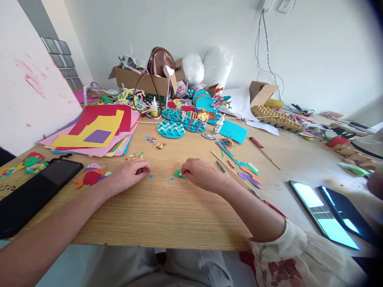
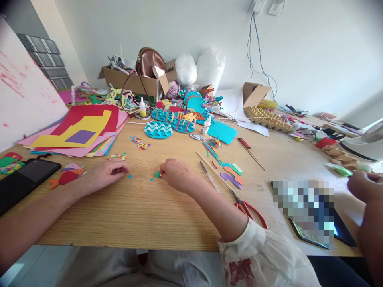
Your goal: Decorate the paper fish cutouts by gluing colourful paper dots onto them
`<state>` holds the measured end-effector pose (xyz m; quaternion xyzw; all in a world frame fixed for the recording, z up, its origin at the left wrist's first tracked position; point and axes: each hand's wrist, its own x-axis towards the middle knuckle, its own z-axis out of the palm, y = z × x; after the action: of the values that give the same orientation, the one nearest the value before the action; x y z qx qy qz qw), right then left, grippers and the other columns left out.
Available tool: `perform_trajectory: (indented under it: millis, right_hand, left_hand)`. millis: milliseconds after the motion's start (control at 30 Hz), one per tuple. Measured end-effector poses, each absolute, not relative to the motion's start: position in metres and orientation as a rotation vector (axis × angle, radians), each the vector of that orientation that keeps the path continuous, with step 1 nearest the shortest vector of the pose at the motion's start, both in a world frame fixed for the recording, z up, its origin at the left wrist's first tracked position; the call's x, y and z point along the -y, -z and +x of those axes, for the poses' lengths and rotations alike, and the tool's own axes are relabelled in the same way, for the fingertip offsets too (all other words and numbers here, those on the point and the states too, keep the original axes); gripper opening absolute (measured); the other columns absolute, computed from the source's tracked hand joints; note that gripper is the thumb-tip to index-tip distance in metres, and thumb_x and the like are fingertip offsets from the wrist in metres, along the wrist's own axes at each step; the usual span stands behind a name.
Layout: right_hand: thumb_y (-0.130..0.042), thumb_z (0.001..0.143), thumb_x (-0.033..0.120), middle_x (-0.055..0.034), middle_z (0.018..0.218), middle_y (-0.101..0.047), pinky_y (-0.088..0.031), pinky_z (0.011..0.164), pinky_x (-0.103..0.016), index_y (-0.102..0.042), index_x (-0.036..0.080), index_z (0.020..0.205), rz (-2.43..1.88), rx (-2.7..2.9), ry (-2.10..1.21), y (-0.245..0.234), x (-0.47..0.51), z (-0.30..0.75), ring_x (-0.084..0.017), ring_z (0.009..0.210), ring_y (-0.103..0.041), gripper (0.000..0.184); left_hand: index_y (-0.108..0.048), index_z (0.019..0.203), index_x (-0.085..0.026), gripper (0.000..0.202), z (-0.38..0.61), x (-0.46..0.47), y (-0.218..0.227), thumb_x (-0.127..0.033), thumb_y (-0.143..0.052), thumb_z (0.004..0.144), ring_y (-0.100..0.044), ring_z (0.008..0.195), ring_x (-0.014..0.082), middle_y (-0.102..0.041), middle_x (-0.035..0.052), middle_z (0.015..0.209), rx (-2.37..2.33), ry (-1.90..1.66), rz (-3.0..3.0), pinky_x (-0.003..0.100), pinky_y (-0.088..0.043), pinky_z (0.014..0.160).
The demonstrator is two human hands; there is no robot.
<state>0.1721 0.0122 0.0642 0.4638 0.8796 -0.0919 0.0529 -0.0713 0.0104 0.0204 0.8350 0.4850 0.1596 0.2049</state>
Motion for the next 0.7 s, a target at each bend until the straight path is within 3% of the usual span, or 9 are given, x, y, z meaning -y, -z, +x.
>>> perform_trajectory:
  millis: [333, 500, 700]
  right_hand:
    - [-0.04, 0.082, 0.014, -0.0047, 0.087, -0.06, -0.034, 0.064, -0.022, -0.067, 0.022, 0.094, 1.413, -2.695, 0.298, -0.054, -0.001, 0.177, -0.014, 0.079, -0.057, 0.03]
    - [-0.039, 0.085, 0.014, -0.0044, 0.086, -0.059, -0.033, 0.062, -0.021, -0.065, 0.022, 0.098, 1.404, -2.711, 0.296, -0.049, 0.004, 0.182, -0.014, 0.077, -0.057, 0.03]
    - [-0.035, 0.089, 0.019, -0.0058, 0.086, -0.057, -0.031, 0.06, -0.023, -0.064, 0.021, 0.097, 1.397, -2.717, 0.232, -0.044, 0.01, 0.186, -0.014, 0.073, -0.055, 0.029]
  left_hand:
    - [-0.061, 0.079, -0.016, 0.017, -0.073, -0.012, -0.015, -0.019, -0.044, 0.079, -0.055, 0.076, 0.0166, -0.061, 0.0038, 0.08, -1.335, -0.347, 2.485, 0.027, -0.039, 0.069]
    - [-0.058, 0.076, -0.016, 0.021, -0.073, -0.012, -0.015, -0.023, -0.04, 0.084, -0.054, 0.077, 0.0163, -0.059, 0.0034, 0.078, -1.259, -0.393, 2.525, 0.027, -0.039, 0.07]
    - [-0.051, 0.068, -0.016, 0.013, -0.074, -0.014, -0.019, -0.018, -0.045, 0.08, -0.05, 0.068, 0.015, -0.053, 0.001, 0.07, -1.319, -0.358, 2.66, 0.026, -0.038, 0.063]
